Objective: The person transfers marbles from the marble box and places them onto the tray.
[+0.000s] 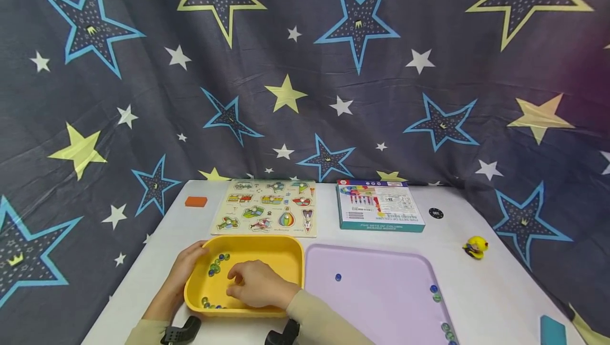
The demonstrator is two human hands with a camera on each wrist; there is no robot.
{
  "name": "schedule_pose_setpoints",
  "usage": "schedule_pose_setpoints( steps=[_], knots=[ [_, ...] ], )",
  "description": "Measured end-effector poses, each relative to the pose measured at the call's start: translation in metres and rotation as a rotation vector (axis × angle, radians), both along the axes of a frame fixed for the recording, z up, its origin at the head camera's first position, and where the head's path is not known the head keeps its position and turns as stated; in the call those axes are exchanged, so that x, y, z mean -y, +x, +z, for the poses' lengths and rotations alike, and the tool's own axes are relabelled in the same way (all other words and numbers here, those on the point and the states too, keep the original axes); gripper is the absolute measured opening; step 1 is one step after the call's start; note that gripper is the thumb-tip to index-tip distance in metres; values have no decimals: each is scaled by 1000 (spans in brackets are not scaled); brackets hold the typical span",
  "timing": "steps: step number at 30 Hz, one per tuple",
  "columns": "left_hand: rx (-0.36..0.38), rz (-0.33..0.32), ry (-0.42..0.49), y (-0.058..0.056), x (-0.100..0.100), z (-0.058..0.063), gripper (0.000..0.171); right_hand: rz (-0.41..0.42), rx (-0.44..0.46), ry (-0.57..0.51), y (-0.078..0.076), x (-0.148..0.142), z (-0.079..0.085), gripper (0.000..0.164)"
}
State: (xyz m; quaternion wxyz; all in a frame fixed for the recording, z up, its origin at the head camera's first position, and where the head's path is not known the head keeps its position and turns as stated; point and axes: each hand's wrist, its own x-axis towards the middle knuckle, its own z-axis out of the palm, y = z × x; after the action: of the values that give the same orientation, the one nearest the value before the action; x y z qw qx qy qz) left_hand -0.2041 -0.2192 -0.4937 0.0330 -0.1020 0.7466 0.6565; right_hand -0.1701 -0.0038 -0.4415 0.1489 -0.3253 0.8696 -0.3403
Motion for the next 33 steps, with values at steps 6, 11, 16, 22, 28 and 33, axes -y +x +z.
schedule_pose_setpoints(
  steps=[6, 11, 16, 22, 28, 33],
  knots=[
    [-5, -14, 30, -2, 1, 1, 33, 54, 28, 84, -5, 22, -7, 31],
    [-10, -18, 30, -3, 0, 3, 33, 82, 130, 33, -6, 32, -10, 24],
    [-16, -20, 45, -1, 0, 2, 33, 95, 191, 6, -2, 38, -12, 12],
    [-26, -3, 23, 3, 1, 0, 32, 72, 285, -47, 2, 40, -16, 8],
    [-34, 4, 19, 2, 0, -1, 31, 66, 298, -42, 3, 38, -15, 14],
    [-41, 1, 9, 1, 0, 1, 31, 63, 304, -33, 3, 35, -13, 15]
  ],
)
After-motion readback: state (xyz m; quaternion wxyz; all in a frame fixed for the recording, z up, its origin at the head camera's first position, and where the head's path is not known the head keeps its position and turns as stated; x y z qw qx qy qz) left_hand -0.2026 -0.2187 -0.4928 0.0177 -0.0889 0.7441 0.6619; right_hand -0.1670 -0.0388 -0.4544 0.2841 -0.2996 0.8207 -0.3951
